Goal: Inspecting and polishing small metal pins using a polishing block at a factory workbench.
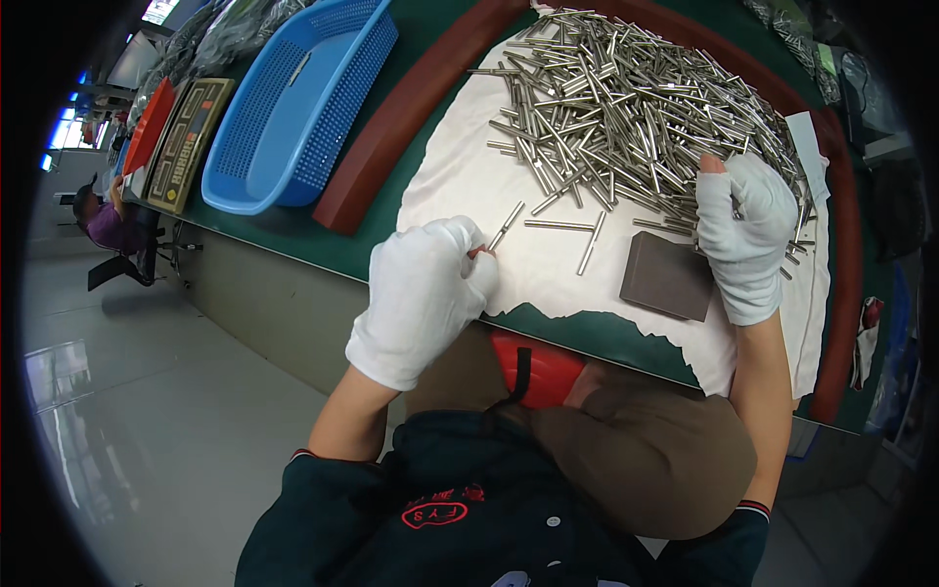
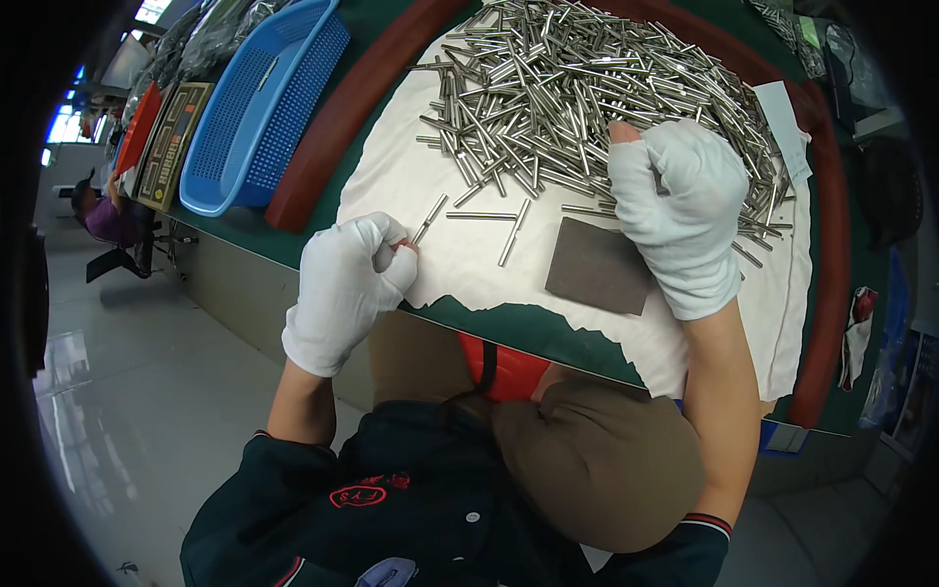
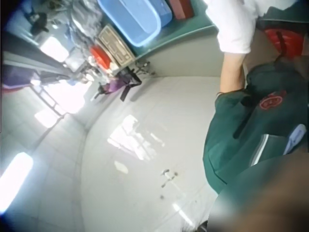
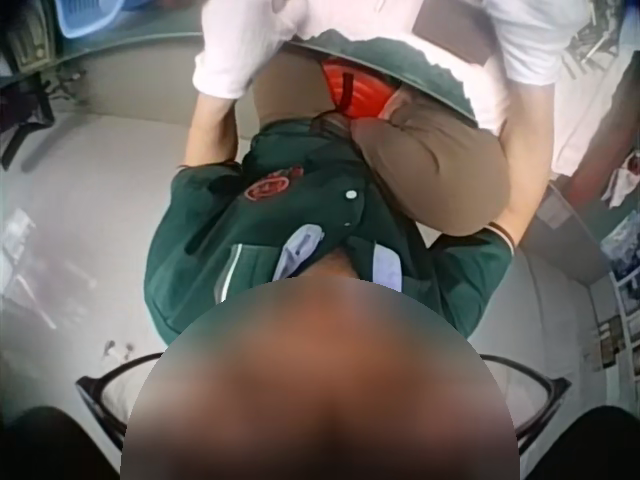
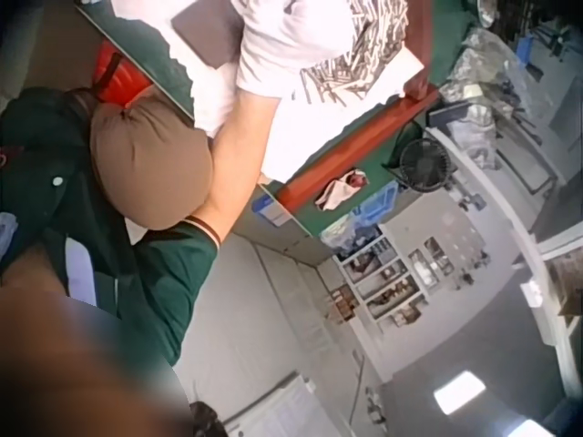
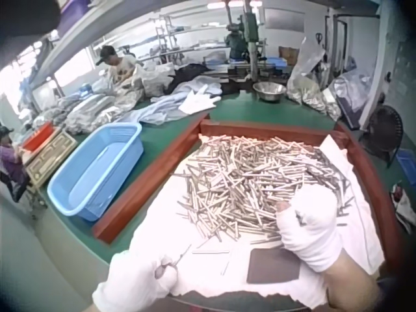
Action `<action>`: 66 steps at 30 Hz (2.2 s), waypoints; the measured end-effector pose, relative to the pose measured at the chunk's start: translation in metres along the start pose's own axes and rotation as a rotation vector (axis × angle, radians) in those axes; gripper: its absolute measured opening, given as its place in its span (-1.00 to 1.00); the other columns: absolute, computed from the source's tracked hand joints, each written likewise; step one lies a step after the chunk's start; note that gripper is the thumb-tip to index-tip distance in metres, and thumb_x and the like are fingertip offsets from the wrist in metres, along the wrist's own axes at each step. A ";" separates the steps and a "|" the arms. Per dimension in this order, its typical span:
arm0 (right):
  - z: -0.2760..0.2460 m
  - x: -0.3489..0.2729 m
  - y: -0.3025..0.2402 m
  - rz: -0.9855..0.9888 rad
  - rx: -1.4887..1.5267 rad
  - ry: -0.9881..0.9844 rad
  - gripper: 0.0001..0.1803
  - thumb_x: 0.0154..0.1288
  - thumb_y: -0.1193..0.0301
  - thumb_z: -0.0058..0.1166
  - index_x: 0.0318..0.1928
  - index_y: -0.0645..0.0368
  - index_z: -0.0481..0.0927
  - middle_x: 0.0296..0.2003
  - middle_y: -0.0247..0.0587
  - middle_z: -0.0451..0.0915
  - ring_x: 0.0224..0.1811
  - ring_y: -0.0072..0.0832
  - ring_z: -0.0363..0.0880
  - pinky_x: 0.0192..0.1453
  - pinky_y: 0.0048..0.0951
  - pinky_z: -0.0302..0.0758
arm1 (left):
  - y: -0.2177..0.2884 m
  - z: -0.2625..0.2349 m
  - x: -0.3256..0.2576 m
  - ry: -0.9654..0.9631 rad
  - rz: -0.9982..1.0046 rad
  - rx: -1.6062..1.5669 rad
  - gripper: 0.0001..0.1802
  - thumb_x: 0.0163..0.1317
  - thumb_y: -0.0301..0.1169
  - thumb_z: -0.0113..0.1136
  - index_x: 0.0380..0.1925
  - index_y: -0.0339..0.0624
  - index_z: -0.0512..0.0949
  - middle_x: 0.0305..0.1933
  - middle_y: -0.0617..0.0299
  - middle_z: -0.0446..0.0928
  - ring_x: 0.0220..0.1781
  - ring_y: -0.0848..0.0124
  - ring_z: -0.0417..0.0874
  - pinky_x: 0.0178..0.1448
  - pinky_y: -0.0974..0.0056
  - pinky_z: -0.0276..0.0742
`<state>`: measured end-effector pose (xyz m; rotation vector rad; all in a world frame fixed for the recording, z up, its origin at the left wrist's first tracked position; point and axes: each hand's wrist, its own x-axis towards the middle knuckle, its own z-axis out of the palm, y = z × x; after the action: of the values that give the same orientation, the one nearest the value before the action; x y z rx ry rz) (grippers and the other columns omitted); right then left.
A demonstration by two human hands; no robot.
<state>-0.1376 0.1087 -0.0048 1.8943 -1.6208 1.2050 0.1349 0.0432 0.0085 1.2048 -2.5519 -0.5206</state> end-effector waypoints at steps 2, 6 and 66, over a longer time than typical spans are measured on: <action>0.000 0.000 -0.001 -0.011 -0.015 0.000 -0.71 0.07 0.58 0.28 -0.54 0.11 0.38 -0.66 -0.27 0.33 -0.64 -0.29 0.32 -0.53 -0.31 0.26 | 0.000 0.002 0.000 0.017 0.004 -0.006 -0.94 0.00 -0.52 0.25 -0.50 -0.28 0.62 -0.70 0.07 0.46 -0.65 0.24 0.55 -0.47 0.28 0.44; 0.006 -0.001 0.000 -0.008 0.002 -0.011 -0.71 0.07 0.58 0.28 -0.55 0.12 0.37 -0.66 -0.27 0.33 -0.64 -0.28 0.32 -0.53 -0.31 0.27 | -0.002 0.004 -0.002 0.051 0.001 -0.014 -0.95 0.00 -0.52 0.24 -0.51 -0.28 0.61 -0.70 0.06 0.46 -0.65 0.23 0.56 -0.47 0.27 0.44; -0.068 -0.006 -0.087 0.424 -0.217 -0.672 -0.12 -0.37 -0.05 0.52 -0.08 0.27 0.48 -0.33 -0.08 0.58 -0.21 -0.14 0.58 -0.11 -0.21 0.47 | -0.046 -0.011 0.044 -0.186 0.445 -0.089 -0.40 -0.12 -0.28 0.32 0.01 -0.22 0.55 -0.16 0.00 0.51 -0.08 0.04 0.56 0.02 0.07 0.50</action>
<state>-0.0812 0.1858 0.0503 1.9851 -2.4796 0.4815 0.1432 -0.0208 0.0030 0.5498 -2.7972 -0.6524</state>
